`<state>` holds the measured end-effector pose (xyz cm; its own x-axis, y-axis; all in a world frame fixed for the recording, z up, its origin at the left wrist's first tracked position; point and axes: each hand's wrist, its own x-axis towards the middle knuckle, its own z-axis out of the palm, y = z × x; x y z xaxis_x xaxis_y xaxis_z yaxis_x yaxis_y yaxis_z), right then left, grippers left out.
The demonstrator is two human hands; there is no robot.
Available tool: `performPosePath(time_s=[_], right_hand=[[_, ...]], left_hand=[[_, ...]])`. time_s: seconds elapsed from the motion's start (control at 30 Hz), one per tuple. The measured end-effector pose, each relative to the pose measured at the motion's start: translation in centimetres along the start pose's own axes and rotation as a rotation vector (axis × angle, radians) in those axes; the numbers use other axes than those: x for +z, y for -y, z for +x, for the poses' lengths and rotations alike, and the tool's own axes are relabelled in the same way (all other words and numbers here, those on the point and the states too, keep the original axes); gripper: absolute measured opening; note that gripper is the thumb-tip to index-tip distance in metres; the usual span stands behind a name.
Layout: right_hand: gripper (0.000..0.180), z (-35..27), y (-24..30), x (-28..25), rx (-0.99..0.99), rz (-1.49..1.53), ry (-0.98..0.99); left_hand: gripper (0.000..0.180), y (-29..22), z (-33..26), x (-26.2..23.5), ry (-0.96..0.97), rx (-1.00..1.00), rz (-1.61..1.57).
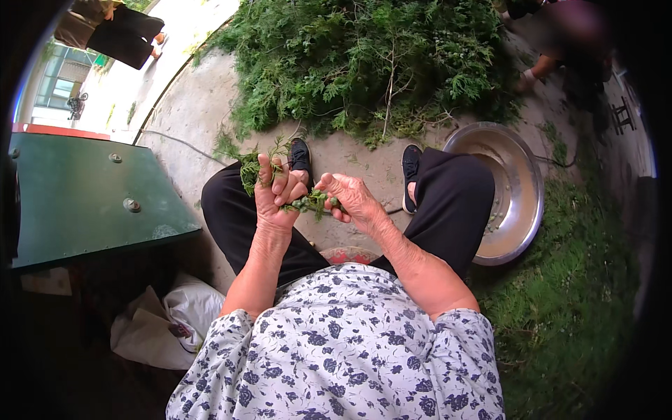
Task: Stripping small green cones or berries from thuja branches into a bowl.
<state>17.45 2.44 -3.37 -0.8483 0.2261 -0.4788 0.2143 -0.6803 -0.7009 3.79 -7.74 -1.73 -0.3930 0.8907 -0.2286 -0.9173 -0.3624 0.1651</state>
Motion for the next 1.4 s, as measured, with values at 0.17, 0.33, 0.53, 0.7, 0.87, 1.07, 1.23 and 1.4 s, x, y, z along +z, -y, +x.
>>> performPosePath(time_s=[0.17, 0.33, 0.53, 0.7, 0.87, 1.07, 1.23, 1.4], right_hand=[[0.029, 0.1, -0.6, 0.3, -0.04, -0.032, -0.026], [0.017, 0.5, -0.9, 0.5, -0.069, 0.046, -0.05], [0.012, 0.7, -1.0, 0.8, -0.192, 0.188, -0.192], [0.012, 1.8, -1.5, -1.5, -0.202, 0.412, -0.258], [0.013, 0.8, 0.5, -1.5, -0.201, 0.555, -0.06], [0.014, -0.8, 2.1, -0.5, -0.261, 0.383, 0.021], [0.013, -1.3, 0.7, 0.8, -0.243, 0.008, -0.028], [0.029, -0.6, -0.1, 1.9, -0.809, -0.583, -0.161]], left_hand=[[0.04, 0.6, -0.3, 0.7, -0.084, 0.079, 0.206], [0.041, 1.2, -0.3, 0.6, -0.124, 0.083, 0.21], [0.041, 2.2, -0.6, 1.5, -0.221, 0.107, 0.197], [0.04, 1.8, -0.8, 1.3, -0.208, 0.074, 0.139], [0.03, 0.9, -0.4, 0.9, -0.25, 0.189, 0.101], [0.03, 1.4, 0.1, 1.1, -0.332, 0.216, 0.073], [0.032, 2.0, 0.2, 1.2, -0.46, 0.287, 0.157], [0.035, 2.3, 0.3, 0.0, -0.345, 0.27, 0.158]])
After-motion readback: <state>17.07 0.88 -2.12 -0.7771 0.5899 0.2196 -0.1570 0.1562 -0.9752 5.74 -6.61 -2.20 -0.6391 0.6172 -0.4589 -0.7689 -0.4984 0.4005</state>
